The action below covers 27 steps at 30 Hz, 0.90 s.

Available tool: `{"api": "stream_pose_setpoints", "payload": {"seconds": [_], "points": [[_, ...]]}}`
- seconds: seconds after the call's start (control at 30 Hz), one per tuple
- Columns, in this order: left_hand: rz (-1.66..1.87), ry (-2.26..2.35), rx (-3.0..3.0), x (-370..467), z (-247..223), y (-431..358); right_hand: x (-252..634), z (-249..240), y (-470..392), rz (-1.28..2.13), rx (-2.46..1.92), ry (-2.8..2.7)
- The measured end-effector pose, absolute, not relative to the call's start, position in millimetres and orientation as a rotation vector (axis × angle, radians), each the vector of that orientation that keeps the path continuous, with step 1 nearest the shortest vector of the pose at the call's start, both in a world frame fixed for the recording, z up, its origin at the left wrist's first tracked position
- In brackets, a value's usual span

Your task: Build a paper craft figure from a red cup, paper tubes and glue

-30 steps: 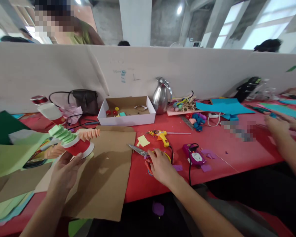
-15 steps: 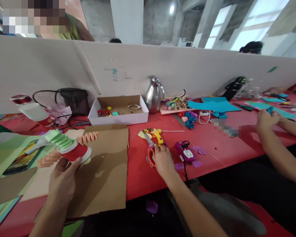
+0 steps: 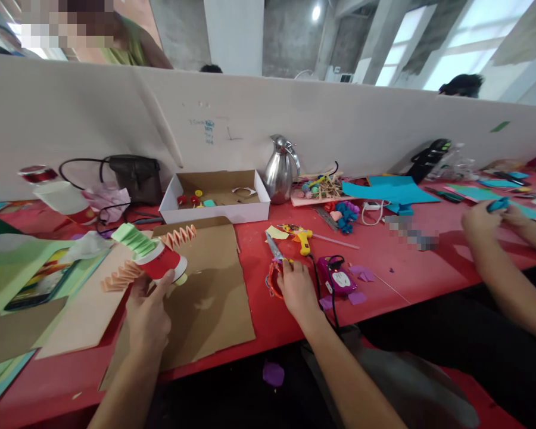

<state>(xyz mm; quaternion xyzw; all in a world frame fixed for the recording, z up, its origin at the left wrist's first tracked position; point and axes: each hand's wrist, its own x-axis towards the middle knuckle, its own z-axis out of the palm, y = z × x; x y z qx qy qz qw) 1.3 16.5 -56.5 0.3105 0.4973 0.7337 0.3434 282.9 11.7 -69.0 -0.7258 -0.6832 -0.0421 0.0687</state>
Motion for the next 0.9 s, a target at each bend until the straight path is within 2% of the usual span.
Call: {"api": "stream_pose_setpoints", "payload": {"seconds": [0.13, 0.23, 0.3, 0.47, 0.6, 0.77, 0.9], "points": [[1.881, 1.261, 0.823, -8, -43, 13, 269, -50, -6, -0.114, -2.072, -2.099], [1.920, 1.248, 0.893, -32, -29, 10, 247, -46, -38, 0.195, -1.451, -2.519], [1.948, 1.262, 0.916, -52, -19, 9, 233, -54, -61, 0.343, -1.187, -2.672], [2.082, 1.334, 0.827, -97, 8, -1, 222, -86, -87, 0.123, -1.038, -2.678], [2.175, 1.304, 0.753, -126, 25, -18, 228, -87, -85, 0.037, -0.946, -2.681], [2.233, 1.338, 0.780, -159, 25, -35, 240, -65, -84, 0.029, -0.838, -2.657], [2.205, 1.348, 0.766, -169, 22, -41, 267, -19, -79, 0.063, -0.928, -2.351]]}}
